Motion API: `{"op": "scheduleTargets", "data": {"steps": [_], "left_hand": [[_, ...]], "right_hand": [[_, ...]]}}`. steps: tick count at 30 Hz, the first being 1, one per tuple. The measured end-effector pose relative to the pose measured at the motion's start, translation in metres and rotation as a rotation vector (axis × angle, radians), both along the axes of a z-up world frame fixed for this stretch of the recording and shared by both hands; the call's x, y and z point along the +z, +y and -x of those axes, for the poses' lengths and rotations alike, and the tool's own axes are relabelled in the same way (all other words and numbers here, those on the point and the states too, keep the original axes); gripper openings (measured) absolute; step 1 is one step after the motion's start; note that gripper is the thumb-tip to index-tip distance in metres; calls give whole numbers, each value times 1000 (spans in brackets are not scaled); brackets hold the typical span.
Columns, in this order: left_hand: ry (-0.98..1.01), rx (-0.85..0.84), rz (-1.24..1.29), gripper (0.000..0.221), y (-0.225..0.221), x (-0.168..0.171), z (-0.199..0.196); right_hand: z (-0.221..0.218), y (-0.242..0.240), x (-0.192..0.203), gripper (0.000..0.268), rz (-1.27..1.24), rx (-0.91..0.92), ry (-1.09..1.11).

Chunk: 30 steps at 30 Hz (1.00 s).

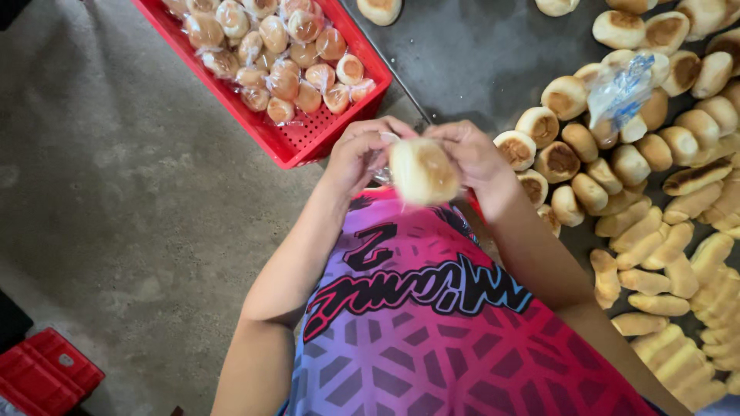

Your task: The person packs bread rolls into plastic bags by hand and places them into a red crate.

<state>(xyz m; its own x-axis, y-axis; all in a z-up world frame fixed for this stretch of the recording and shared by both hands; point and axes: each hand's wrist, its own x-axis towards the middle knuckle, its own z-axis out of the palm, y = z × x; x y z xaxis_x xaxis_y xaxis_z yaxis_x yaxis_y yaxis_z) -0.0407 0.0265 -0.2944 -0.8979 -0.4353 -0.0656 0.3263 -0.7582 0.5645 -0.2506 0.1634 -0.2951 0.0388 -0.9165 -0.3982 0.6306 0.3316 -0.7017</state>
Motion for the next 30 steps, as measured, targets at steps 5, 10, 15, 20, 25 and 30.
{"op": "scheduleTargets", "data": {"steps": [5,10,15,20,25,30], "left_hand": [[-104,16,11,7,-3,6,0],[-426,-198,309,17,-8,14,-11],[-426,-137,602,55,-13,0,-4],[-796,-30,957,55,-2,10,-14],[-816,242,1527,15,22,9,-13],[-853,294,1266,15,29,-11,-9]], "right_hand": [[-10,-10,41,3,269,-43,155],[-33,-27,93,7,309,221,514],[-63,-47,61,7,602,60,1500],[-72,-24,-8,11,266,-53,1189],[-61,-24,-45,16,-284,-170,66],[-75,-20,-12,25,-6,-96,775]]}}
